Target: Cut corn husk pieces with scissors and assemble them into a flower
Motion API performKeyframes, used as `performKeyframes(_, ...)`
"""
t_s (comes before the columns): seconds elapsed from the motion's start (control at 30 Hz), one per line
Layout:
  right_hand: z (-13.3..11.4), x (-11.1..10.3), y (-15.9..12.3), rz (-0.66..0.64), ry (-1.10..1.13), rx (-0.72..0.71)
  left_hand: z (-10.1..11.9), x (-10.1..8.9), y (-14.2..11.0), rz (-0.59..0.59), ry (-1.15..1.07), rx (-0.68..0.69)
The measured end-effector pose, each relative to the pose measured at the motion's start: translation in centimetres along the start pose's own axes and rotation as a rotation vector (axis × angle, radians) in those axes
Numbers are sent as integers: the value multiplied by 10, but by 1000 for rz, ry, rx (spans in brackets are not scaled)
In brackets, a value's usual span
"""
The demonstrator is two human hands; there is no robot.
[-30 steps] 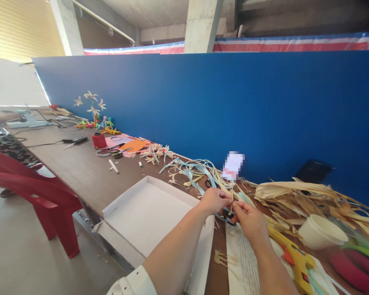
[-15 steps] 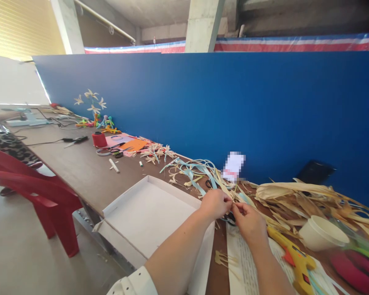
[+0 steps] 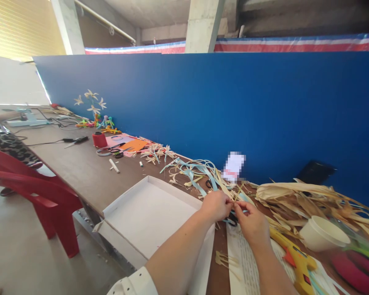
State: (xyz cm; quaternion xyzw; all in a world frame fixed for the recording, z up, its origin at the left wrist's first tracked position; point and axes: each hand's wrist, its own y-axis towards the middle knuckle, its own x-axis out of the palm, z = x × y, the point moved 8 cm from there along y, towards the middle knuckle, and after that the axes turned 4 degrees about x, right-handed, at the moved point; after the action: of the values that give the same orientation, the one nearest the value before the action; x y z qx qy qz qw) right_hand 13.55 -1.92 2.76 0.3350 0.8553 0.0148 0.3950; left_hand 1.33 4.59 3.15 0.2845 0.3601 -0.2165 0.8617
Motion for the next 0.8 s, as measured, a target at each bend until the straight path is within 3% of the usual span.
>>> performKeyframes(0.23,-8,-5,-2,44,14,-40,7,0,-2,65,-5,38)
performKeyframes(0.5,-10,-13,-3,118,81,32,19,-5,-5,187,-126,180)
performKeyframes(0.8,-4,-11,-1,164,125,78,23,-7,-6,225,-173,206)
